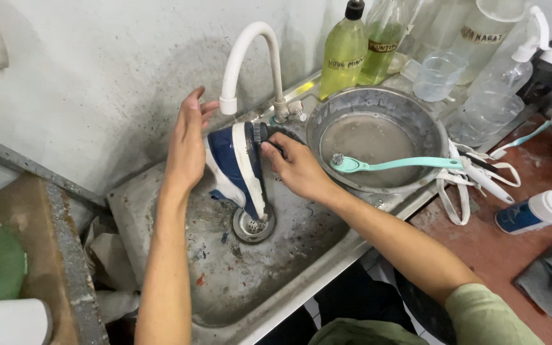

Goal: The person scrubs the sole of a blue and white sneaker using a black brush in a sink. They repeatedly rinse the shoe under running water and continue scrubbing the sole and edges to remove dirt.

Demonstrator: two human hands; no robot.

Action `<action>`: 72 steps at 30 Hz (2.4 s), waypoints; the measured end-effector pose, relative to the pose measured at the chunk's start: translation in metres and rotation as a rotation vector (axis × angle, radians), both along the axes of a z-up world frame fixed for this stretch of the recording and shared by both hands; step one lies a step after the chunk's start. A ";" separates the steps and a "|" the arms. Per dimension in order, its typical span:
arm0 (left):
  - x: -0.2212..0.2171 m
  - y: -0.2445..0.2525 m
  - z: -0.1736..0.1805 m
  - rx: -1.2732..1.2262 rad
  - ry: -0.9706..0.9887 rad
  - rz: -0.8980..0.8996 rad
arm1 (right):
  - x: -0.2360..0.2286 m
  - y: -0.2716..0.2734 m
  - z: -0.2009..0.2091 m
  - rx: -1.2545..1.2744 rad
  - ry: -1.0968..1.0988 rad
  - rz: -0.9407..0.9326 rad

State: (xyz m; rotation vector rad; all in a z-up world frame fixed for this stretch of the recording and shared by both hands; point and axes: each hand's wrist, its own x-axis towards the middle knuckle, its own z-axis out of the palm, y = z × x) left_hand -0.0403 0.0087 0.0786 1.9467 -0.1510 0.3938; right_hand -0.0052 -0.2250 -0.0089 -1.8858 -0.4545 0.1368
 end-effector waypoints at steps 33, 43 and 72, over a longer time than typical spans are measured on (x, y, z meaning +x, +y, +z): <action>0.032 -0.008 -0.042 0.560 0.086 0.446 | 0.002 0.025 0.010 -0.098 -0.246 0.072; 0.029 -0.003 -0.045 0.527 0.033 0.444 | 0.000 0.019 0.018 -0.122 -0.284 0.084; 0.022 -0.004 -0.045 0.506 0.021 0.449 | 0.014 0.018 0.013 -0.103 -0.191 0.025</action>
